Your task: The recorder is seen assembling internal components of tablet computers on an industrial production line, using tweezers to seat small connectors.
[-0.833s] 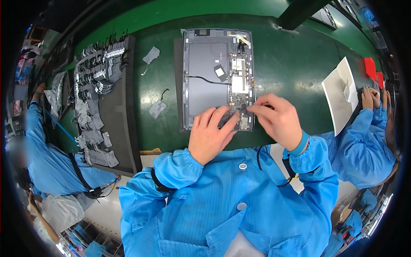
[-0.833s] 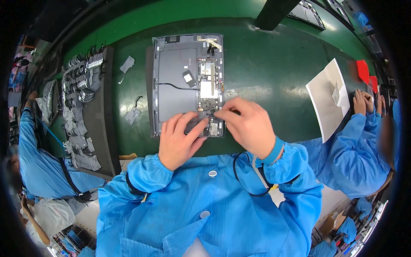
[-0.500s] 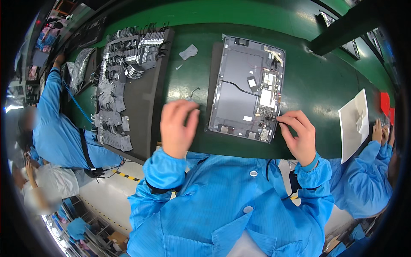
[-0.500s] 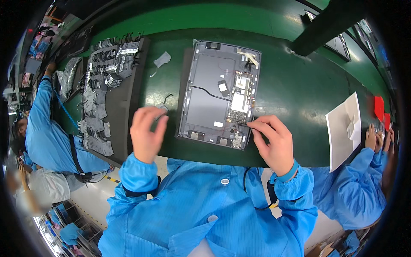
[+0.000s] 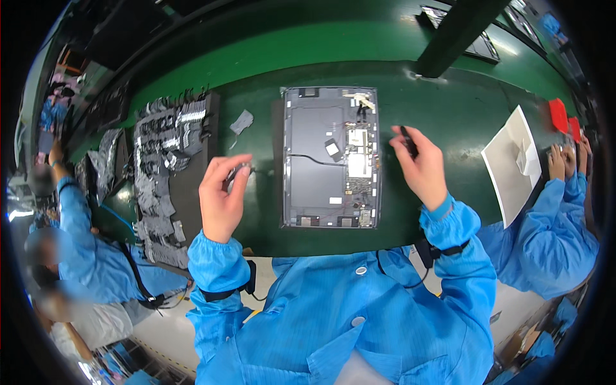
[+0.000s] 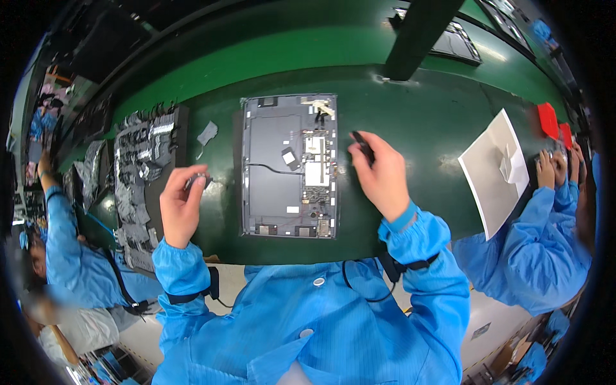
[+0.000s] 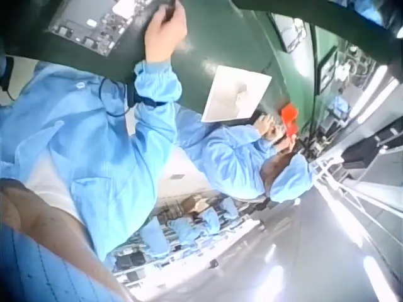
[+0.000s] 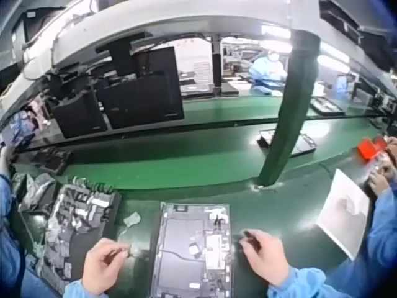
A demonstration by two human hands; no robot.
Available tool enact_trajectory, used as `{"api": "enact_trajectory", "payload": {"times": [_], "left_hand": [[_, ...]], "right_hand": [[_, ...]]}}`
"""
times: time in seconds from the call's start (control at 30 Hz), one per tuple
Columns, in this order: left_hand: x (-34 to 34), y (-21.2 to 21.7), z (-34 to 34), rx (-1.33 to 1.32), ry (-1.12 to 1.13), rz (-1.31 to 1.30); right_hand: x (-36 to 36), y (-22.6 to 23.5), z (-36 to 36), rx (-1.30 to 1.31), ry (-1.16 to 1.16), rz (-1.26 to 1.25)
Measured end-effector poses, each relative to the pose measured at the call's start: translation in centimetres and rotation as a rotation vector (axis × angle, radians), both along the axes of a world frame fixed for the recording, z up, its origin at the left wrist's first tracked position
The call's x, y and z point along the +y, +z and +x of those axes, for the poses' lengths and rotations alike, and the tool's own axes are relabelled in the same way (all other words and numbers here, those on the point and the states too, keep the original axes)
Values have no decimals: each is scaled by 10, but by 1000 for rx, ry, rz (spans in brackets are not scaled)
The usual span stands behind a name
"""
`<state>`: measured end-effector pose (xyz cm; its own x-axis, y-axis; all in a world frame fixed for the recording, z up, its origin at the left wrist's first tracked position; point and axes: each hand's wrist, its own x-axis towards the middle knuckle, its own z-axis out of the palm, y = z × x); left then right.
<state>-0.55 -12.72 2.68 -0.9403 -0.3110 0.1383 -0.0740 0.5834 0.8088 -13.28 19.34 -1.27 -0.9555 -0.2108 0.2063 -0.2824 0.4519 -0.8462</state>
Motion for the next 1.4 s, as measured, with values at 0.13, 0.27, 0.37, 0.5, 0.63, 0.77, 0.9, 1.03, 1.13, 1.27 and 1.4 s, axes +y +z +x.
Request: {"api": "enact_trajectory", "payload": {"times": [0.13, 0.27, 0.37, 0.5, 0.63, 0.77, 0.9, 1.03, 1.13, 1.27, 1.4], "left_hand": [[30, 23, -60, 12, -115, 375], [56, 24, -109, -86, -230, 256], [69, 10, -136, -138, -284, 234], [89, -4, -161, -177, -376, 313], [102, -24, -178, -200, -401, 322], [111, -28, -184, -159, -403, 297], [114, -31, -184, 16, -407, 189], [116, -30, -179, 322, -323, -145], [111, -16, -164, 319, -341, -279], [110, -14, -138, 123, -438, -228], [114, -18, -131, 96, -467, -307]], "right_hand": [[-20, -2, -19, -68, -2, 15], [-29, 5, -24, -118, -19, 36], [-37, 10, -24, -156, -34, 62], [-33, 7, -28, -172, -74, 14], [-7, -6, -37, -225, -91, -144], [2, 12, -34, -255, -115, -183], [6, 15, -31, -536, -68, -396], [3, 3, -29, -596, -6, -682], [4, 1, -26, -624, -21, -703], [4, -1, -26, -627, -78, -665], [2, -1, -26, -630, -99, -640]]}}
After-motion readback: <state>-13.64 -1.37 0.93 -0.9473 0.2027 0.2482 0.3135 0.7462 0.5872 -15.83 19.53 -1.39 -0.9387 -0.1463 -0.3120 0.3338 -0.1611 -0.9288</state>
